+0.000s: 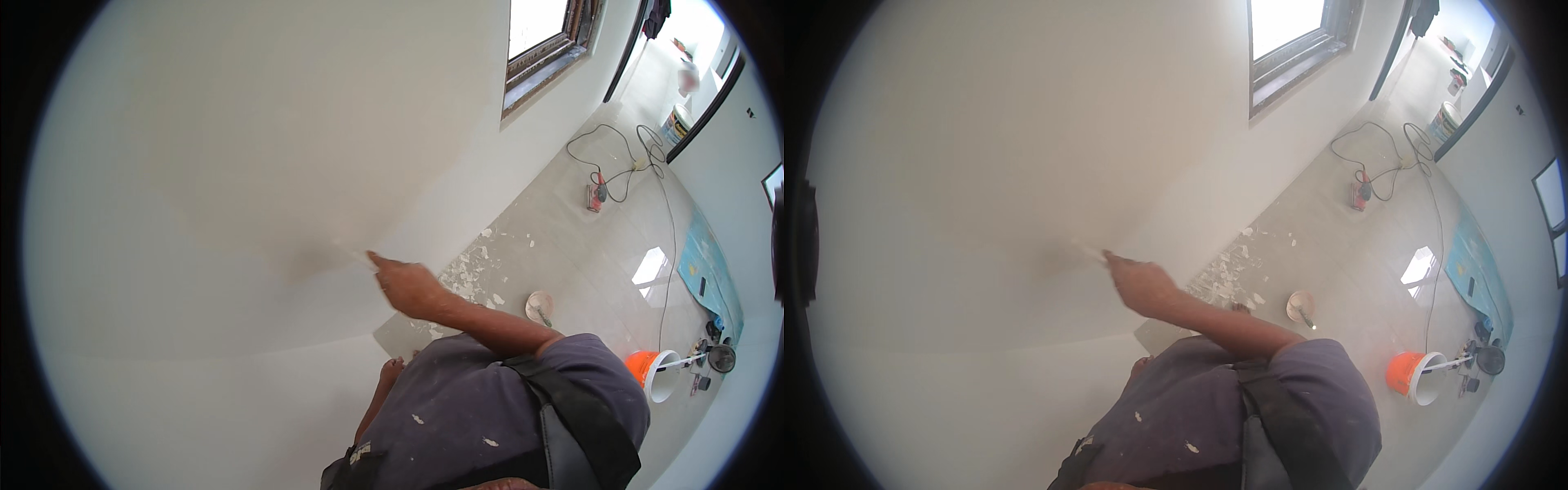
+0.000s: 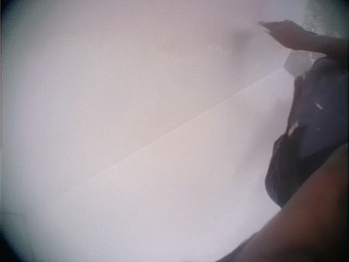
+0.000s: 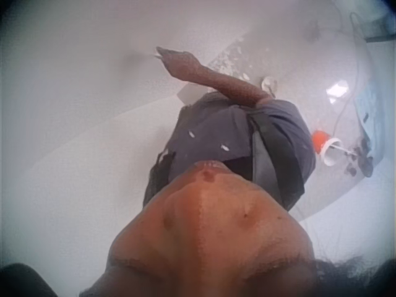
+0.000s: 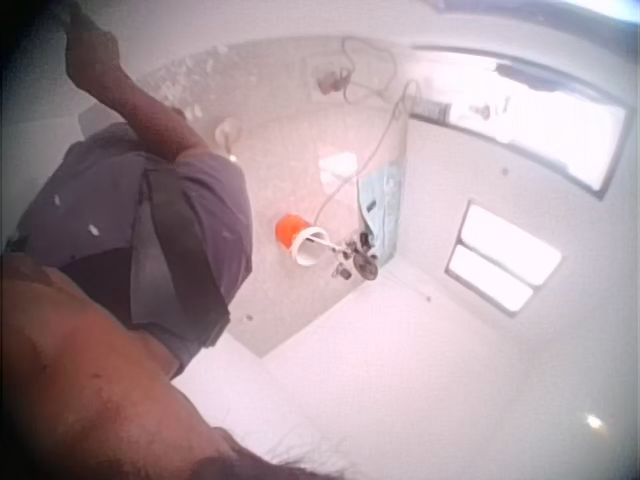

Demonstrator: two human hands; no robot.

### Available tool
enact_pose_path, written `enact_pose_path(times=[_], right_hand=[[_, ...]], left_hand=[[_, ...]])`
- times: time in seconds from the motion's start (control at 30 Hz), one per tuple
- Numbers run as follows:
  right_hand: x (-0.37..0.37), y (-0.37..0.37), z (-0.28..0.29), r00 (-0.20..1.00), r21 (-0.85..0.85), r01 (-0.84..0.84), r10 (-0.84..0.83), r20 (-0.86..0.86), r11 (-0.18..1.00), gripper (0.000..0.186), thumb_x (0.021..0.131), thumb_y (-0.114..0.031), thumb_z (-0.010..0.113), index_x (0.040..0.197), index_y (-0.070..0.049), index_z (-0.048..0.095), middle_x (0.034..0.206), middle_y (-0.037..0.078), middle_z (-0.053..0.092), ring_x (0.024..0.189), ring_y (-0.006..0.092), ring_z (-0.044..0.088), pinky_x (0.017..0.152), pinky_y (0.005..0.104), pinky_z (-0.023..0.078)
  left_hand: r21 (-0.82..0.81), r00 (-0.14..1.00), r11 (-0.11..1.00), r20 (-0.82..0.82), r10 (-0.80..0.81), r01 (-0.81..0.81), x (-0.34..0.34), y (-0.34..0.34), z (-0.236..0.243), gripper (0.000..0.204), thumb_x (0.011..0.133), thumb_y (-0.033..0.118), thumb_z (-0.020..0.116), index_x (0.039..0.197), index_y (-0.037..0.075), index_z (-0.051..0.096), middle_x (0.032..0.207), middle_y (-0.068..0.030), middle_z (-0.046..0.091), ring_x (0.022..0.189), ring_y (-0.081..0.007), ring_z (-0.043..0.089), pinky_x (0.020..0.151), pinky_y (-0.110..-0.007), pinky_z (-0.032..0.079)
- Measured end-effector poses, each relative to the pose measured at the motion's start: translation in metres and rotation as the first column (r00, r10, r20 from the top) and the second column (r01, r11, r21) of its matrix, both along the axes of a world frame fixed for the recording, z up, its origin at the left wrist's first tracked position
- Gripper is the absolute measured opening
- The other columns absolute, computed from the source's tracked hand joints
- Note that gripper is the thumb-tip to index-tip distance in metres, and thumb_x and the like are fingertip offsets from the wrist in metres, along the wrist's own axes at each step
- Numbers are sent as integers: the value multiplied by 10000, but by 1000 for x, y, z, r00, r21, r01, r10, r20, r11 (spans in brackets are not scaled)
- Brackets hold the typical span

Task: The person applies white plaster to a wall using a trowel. They scoop the material from a bucket on the floor and spread it across the wall surface in smooth strokes, working near a window.

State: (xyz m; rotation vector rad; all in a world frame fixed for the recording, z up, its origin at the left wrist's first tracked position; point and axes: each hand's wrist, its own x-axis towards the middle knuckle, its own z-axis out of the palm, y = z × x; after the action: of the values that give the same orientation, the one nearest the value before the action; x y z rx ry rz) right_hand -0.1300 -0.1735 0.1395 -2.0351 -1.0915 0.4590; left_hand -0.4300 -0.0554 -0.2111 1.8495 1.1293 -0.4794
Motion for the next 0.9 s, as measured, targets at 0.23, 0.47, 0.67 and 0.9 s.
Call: enact_pose_path(times=[0.23,0.47,0.67,0.9], right_hand=[[149,-105,-17,761,120,647,-648,-37,753,422,1000,-202,449,1399,-67,446,1148,253,638,1052,412,626,902,444,496],[200,-66,-64,611,389,693,-781,131,607,471,976,-128,458,1441,-90,391,1158,274,622,1011,433,622,856,480,502],[158,-19,-70,663,431,611,-727,178,664,525,933,-127,512,1433,-31,383,1225,265,594,1056,423,618,886,474,505],[94,14,-73,789,399,538,-610,71,742,601,883,-229,629,1400,-9,415,1267,248,570,1123,383,601,922,430,513]], left_hand=[[-21,994,995,-52,-94,93,-25,4,-22,507,945,443,483,1002,-21,680,940,-190,700,893,-317,672,828,-409,503],[-69,998,996,4,-57,57,4,-4,17,497,949,426,506,1052,-37,657,947,-179,702,861,-275,678,795,-388,516],[-123,997,991,51,66,-60,33,-11,72,488,952,410,534,1099,-45,630,972,-154,695,805,-235,665,738,-361,522],[-47,999,998,34,-41,43,-3,-7,37,496,935,431,526,1036,-34,667,967,-200,699,880,-290,682,786,-391,519]])
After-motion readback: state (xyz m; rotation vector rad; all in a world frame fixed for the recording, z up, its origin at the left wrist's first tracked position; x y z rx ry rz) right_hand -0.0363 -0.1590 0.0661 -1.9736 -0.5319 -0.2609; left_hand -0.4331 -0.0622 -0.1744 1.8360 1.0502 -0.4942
